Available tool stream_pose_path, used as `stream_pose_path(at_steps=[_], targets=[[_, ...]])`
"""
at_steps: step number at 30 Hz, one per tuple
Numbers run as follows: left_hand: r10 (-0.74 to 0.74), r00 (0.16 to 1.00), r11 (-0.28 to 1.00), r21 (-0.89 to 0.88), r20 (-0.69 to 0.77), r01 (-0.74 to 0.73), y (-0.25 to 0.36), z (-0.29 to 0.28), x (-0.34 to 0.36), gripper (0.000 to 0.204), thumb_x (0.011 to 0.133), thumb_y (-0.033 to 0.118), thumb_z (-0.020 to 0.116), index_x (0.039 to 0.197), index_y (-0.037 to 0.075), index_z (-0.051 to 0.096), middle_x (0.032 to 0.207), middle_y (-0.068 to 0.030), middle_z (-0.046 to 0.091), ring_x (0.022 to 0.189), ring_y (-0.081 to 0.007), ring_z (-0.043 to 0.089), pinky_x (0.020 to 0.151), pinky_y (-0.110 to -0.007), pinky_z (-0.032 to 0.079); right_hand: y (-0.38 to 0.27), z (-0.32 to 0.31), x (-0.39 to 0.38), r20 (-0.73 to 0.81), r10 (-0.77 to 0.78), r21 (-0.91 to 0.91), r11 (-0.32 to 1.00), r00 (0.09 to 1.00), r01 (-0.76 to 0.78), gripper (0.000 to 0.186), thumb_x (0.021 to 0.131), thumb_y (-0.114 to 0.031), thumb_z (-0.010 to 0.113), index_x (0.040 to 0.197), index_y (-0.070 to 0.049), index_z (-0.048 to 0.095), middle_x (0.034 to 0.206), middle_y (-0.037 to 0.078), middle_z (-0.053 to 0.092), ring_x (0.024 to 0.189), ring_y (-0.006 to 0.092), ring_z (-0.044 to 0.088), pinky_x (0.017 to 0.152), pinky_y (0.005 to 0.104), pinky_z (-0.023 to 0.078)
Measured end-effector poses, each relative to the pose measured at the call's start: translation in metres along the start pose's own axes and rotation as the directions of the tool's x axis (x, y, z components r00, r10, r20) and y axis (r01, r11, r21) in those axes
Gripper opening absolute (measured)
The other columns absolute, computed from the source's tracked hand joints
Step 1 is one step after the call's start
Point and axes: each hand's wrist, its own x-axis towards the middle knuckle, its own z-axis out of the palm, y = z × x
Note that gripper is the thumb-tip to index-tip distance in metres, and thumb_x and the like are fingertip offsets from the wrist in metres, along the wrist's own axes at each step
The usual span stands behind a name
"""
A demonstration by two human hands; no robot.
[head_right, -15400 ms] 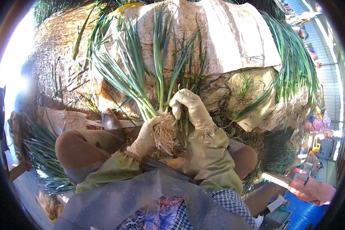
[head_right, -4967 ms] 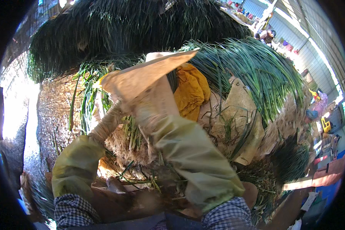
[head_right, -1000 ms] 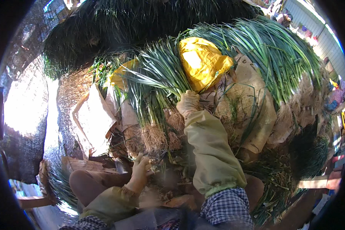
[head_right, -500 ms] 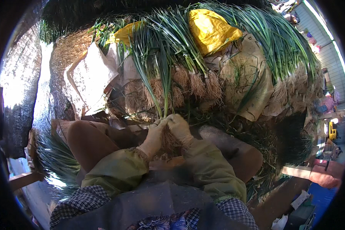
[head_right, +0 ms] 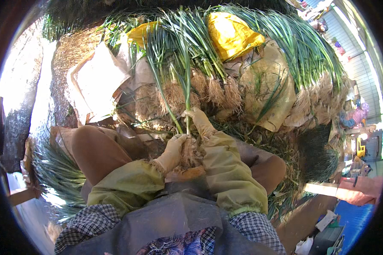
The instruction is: The person sits cross-legged and trims the roots and lower stems of green onions by hand. They repeatedly pull off unwanted parts and place the trimmed onions aside.
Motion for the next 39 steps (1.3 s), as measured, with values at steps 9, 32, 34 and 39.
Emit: stream_pose_path(at_steps=[9,32,34,39], targets=[[-0.113,0.972,0.966,-0.205,0.208,0.156,-0.012,-0.005,0.004,0.018,0.096,0.023,0.046,0.102,0.007,0.052,0.088,-0.0074,0.061,0.061,-0.0179,0.052,0.056,-0.032,0.047,0.0,-0.001,0.007,0.125,0.031,0.607,0.788,0.992,-0.101,0.03,0.091,-0.025,0.049,0.103,-0.001,0.062,0.056,-0.005,0.043,0.044,0.0111,0.039,0.056,0.0293,0.05],[0.239,0.966,0.97,0.07,-0.097,-0.233,-0.011,-0.005,0.015,0.009,0.086,0.007,0.061,0.086,0.004,0.053,0.076,-0.0057,0.061,0.061,-0.0124,0.057,0.052,-0.025,0.048,0.041,-0.04,-0.035,-0.153,-0.339,-0.798,0.597,0.928,0.086,0.027,0.095,-0.025,0.044,0.096,-0.003,0.061,0.087,0.01,0.063,0.069,0.0182,0.057,0.066,0.0274,0.047],[0.268,0.956,0.962,0.084,-0.116,-0.259,-0.016,-0.007,0.019,0.012,0.084,0.007,0.064,0.083,0.004,0.053,0.074,-0.0049,0.061,0.061,-0.0116,0.056,0.053,-0.024,0.047,0.006,-0.02,-0.032,-0.109,-0.351,-0.312,0.9,0.93,0.303,0.031,0.094,-0.028,0.045,0.104,-0.005,0.063,0.089,0.005,0.065,0.073,0.015,0.057,0.068,0.0286,0.046],[0.334,0.93,0.877,0.411,-0.152,-0.248,-0.019,-0.014,0.022,0.016,0.079,0.013,0.069,0.075,0.004,0.057,0.069,-0.0034,0.06,0.059,-0.0109,0.051,0.055,-0.027,0.045,-0.037,0.039,-0.018,0.014,-0.2,-0.863,0.492,0.98,0.113,0.031,0.09,-0.029,0.048,0.101,-0.004,0.062,0.088,0.009,0.065,0.076,0.0198,0.06,0.072,0.0325,0.046]])
